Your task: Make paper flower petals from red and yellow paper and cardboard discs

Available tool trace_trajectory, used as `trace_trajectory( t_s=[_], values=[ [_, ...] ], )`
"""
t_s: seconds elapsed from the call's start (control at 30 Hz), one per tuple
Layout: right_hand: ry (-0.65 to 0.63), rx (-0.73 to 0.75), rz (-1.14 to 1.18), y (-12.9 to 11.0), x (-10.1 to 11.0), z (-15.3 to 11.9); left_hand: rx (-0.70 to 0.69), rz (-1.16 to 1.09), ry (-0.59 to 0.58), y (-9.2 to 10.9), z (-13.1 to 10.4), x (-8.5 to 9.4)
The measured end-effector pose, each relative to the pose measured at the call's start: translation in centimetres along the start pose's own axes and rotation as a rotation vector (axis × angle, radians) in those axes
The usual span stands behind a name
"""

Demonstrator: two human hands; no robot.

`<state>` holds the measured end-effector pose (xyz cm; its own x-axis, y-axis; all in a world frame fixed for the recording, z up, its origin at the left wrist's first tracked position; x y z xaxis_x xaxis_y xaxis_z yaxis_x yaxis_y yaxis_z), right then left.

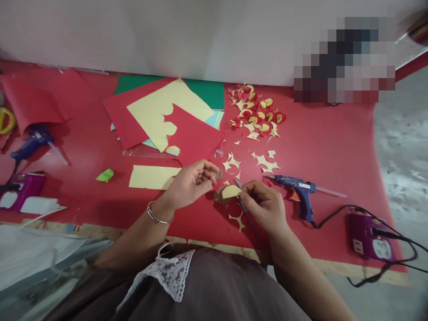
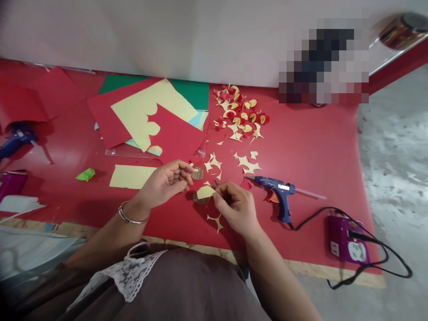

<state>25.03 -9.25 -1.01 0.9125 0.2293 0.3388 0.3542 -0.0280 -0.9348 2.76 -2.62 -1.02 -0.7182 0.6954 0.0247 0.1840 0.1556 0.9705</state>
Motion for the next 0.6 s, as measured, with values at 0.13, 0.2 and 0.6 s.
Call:
trace_trajectory(
  t_s=[0.13, 0.2, 0.6],
  values=[
    [-0.066, 0.042, -0.045, -0.6, -0.6, 0.3, -0.049, 0.037, -0.150, 0.5, 0.8, -1.5],
    [-0.078, 0.056, -0.067, -0.7, -0.7, 0.4, -0.010, 0.051, -0.226, 0.5, 1.1, -2.0],
    [0.116, 0.347, -0.440, -1.1, -0.8, -0.7, 0.110, -0.456, -0.146, -1.2, 1.0, -2.0]
  ],
)
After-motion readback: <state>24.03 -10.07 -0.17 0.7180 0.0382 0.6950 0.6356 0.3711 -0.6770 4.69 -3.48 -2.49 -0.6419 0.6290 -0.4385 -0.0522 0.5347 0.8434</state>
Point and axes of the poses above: each hand's wrist, its own z-axis towards the middle knuckle, its own x-axis out of the back of the hand, y = z × x, the point moved 3 cm from there along z, towards the middle knuckle, and after that the axes turned 14 degrees about -y, right-handed, at the moved point
